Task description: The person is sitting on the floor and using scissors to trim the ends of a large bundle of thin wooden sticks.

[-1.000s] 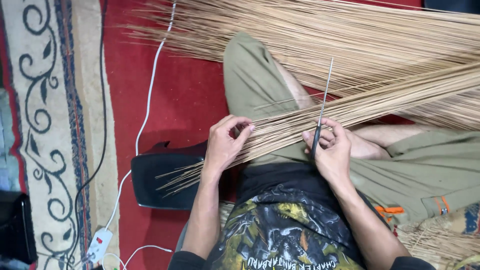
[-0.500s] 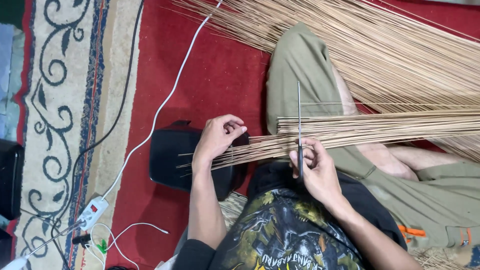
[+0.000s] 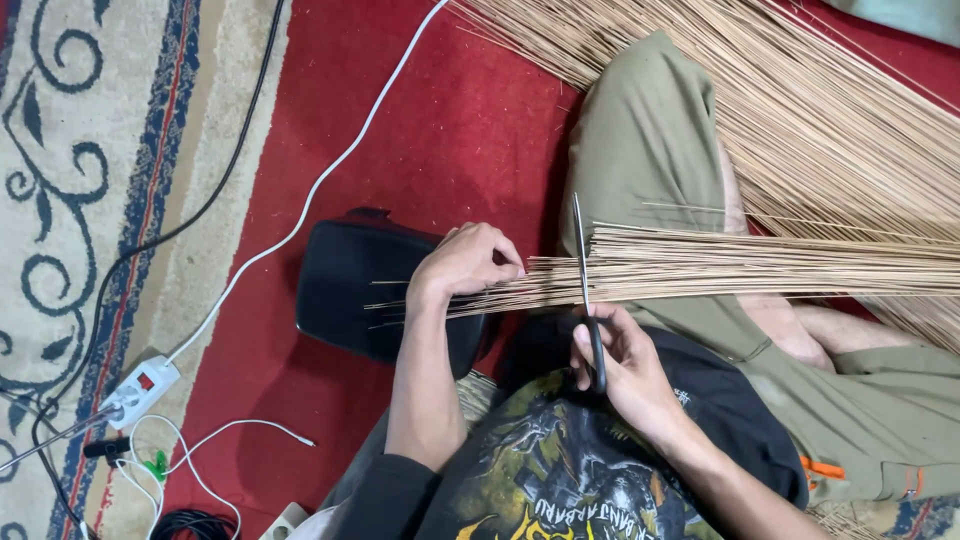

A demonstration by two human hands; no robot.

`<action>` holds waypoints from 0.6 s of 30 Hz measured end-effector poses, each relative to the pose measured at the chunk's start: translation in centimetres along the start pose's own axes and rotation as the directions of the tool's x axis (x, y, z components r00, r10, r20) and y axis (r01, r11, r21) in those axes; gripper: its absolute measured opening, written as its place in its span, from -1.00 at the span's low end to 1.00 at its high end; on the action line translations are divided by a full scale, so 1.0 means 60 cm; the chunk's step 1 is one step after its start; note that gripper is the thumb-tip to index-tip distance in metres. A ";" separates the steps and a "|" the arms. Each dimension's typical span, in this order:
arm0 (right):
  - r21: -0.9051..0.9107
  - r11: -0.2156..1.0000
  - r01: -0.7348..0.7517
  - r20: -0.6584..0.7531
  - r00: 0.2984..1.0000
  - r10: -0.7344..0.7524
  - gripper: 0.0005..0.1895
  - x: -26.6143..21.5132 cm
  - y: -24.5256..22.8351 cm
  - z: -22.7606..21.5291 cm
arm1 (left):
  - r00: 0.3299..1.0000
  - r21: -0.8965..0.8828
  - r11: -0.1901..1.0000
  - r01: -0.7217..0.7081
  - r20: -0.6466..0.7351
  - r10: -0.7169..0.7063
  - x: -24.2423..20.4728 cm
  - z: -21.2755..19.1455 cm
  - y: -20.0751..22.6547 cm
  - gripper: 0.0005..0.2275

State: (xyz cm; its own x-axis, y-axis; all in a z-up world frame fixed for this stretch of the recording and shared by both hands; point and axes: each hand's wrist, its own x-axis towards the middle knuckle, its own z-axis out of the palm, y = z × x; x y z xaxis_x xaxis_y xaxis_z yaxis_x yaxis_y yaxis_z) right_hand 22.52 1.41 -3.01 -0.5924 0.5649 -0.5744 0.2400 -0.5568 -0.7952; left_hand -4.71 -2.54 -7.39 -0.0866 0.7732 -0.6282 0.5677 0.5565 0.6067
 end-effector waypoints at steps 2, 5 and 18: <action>0.000 1.000 -0.020 0.011 1.000 0.020 -0.62 -0.009 -0.001 0.003 | 1.000 0.007 1.000 0.013 0.010 -0.013 -0.001 0.001 0.006 -0.85; 0.017 0.995 -0.095 0.063 0.994 0.093 -0.64 -0.017 -0.006 0.003 | 1.000 0.055 0.998 -0.009 -0.010 0.009 -0.011 -0.008 0.023 -0.86; 0.003 0.976 -0.219 0.156 0.964 0.216 -0.66 -0.044 -0.017 0.014 | 0.997 0.009 0.999 -0.049 -0.058 0.049 -0.018 -0.014 0.038 -0.83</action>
State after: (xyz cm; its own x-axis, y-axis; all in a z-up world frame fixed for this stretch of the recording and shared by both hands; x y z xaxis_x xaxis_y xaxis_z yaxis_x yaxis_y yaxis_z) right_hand 23.21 -0.03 -0.53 -0.6393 0.3296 -0.6948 0.3616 -0.6685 -0.6499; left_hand -4.02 -1.88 -4.94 -0.1062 0.8160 -0.5683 0.5787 0.5155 0.6320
